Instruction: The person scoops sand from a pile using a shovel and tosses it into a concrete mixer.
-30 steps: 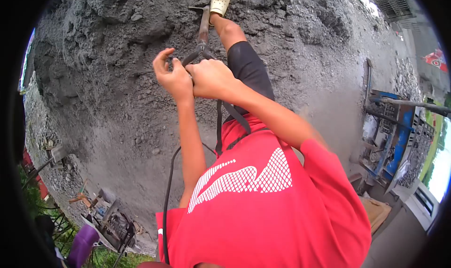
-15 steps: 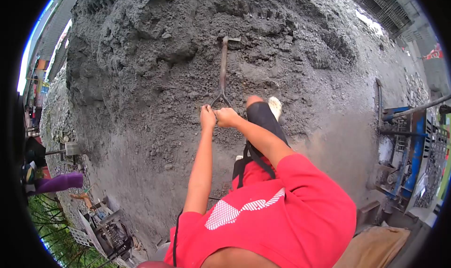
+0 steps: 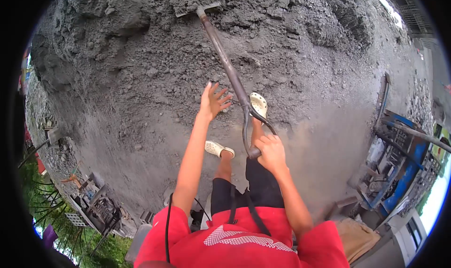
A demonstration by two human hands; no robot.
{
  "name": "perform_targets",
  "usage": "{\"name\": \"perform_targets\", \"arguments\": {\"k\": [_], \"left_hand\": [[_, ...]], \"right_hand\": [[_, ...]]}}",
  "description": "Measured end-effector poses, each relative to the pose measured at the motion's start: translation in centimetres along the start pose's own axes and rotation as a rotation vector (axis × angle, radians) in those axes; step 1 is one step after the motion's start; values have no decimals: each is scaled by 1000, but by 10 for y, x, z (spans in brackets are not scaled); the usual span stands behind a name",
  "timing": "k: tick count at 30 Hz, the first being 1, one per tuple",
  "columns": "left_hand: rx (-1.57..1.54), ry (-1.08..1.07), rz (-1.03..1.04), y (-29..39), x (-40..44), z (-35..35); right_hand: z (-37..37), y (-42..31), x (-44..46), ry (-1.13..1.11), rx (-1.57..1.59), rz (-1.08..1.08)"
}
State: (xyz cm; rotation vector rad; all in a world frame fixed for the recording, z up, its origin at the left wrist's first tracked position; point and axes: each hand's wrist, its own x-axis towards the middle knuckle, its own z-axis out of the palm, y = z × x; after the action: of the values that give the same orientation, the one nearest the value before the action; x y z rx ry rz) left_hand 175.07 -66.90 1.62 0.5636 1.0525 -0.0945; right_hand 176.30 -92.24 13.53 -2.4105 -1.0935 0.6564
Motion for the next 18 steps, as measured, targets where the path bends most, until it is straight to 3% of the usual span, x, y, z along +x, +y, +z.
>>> {"name": "perform_targets", "arguments": {"k": [1, 3, 6, 7, 9, 10, 12, 13, 16, 17, 18], "left_hand": [[-171, -5, -57, -3, 19, 27], [-324, -210, -61, -13, 67, 54], [-680, -221, -29, -26, 120, 76], [-535, -102, -34, -21, 118, 92], [-599, -179, -226, -74, 133, 82], [-622, -222, -327, -98, 135, 81], [-567, -101, -304, -140, 122, 89], [-561, -53, -325, -166, 118, 88], [-621, 4, -317, -203, 116, 103], [-655, 29, -319, -218, 101, 103], [-690, 5, -332, -225, 95, 104]], "right_hand": [[-17, 5, -11, -32, -31, 16], [-42, 9, -39, -79, -64, 42], [-67, 13, -85, -174, -104, 104], [-77, 15, -97, -213, -109, 142], [-101, 21, -124, -301, -124, 229], [-107, 24, -136, -256, -20, 267], [-119, 30, -163, -157, 180, 335], [-113, 30, -193, -71, 290, 544], [-88, 27, -202, 362, 23, 1005], [-72, 34, -205, 455, 72, 1174], [-65, 41, -200, 428, -212, 1217]]}}
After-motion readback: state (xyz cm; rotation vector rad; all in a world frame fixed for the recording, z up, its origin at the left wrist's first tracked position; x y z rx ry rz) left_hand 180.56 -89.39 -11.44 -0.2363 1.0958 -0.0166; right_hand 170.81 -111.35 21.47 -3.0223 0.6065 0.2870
